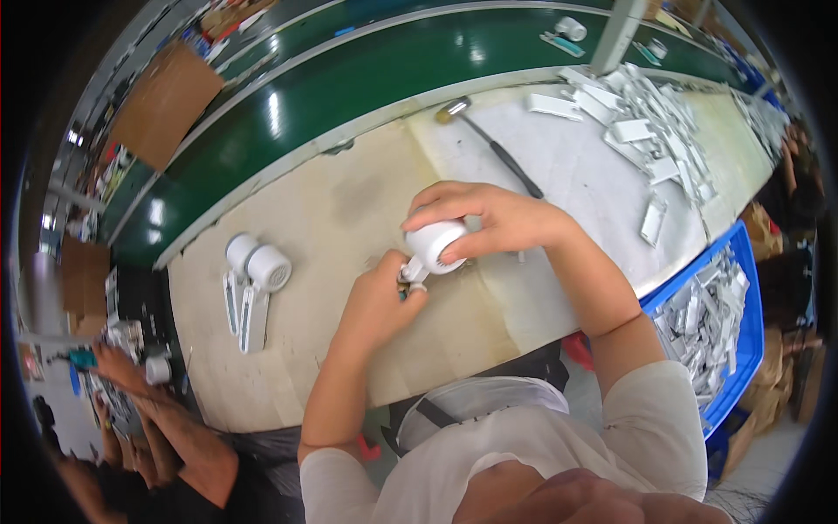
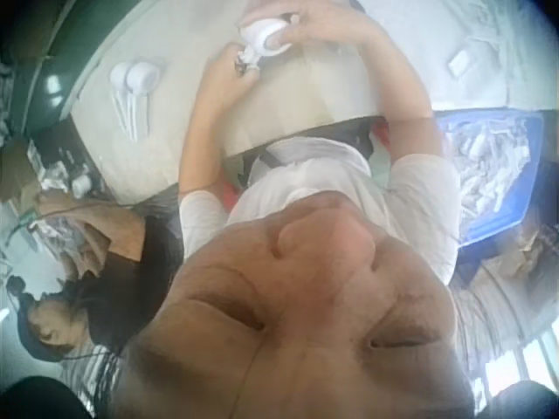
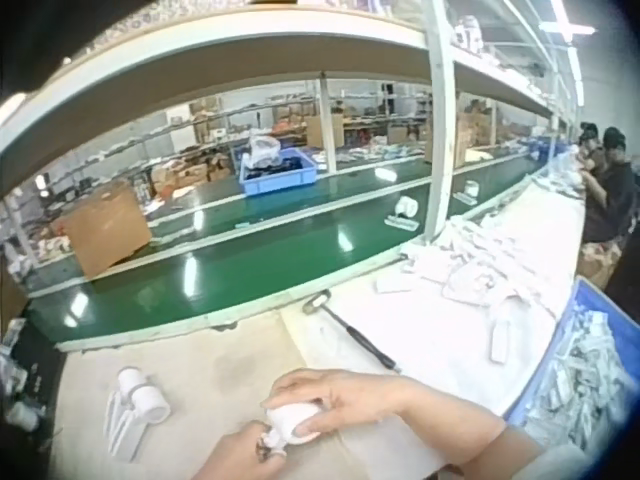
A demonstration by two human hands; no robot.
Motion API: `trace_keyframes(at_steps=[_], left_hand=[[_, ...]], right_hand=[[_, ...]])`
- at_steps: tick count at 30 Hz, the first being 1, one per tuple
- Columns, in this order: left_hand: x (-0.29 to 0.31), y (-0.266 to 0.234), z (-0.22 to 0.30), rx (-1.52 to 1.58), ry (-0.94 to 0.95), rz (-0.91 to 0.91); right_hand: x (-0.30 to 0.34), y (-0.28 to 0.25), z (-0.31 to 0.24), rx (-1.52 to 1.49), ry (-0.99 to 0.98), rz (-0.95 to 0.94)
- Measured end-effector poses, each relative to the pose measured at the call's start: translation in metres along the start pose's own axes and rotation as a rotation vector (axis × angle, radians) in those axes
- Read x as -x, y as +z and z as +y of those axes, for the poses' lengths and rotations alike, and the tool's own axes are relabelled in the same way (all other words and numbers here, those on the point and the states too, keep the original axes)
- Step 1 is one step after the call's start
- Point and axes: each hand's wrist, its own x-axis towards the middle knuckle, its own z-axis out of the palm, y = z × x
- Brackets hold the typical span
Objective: The person assembles portable fans by connecting the fan heads to the battery housings, snapping the plastic handle covers into place by hand, and setting the assembled units on the table.
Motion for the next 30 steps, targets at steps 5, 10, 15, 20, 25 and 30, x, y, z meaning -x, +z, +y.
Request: trace_keyframes(at_steps=[5, 10, 15, 20, 25, 30], left_hand=[[-0.007, 0.000, -0.002, 0.331, 0.014, -0.162], [0.001, -0.006, -0.002, 0.816, -0.043, -0.186], [-0.013, -0.006, -0.013, 1.134, 0.132, -0.041], [-0.011, -0.006, -0.017, 1.098, 0.195, 0.121], [-0.011, -0.015, -0.019, 1.119, 0.033, 0.248], [-0.022, -0.014, -0.011, 1.330, 0.030, 0.357]], right_hand=[[0.004, -0.004, 0.006, -0.040, 0.037, -0.046], [-0.009, -0.039, 0.020, -0.344, 0.171, -0.019], [0.004, -0.139, 0.096, 1.117, 0.541, 0.692], [0.029, -0.161, 0.089, 1.180, 0.865, 0.455], [0.066, -0.132, 0.046, 1.319, 0.243, 0.177], [0.126, -0.104, 0.034, 1.223, 0.180, 0.076]])
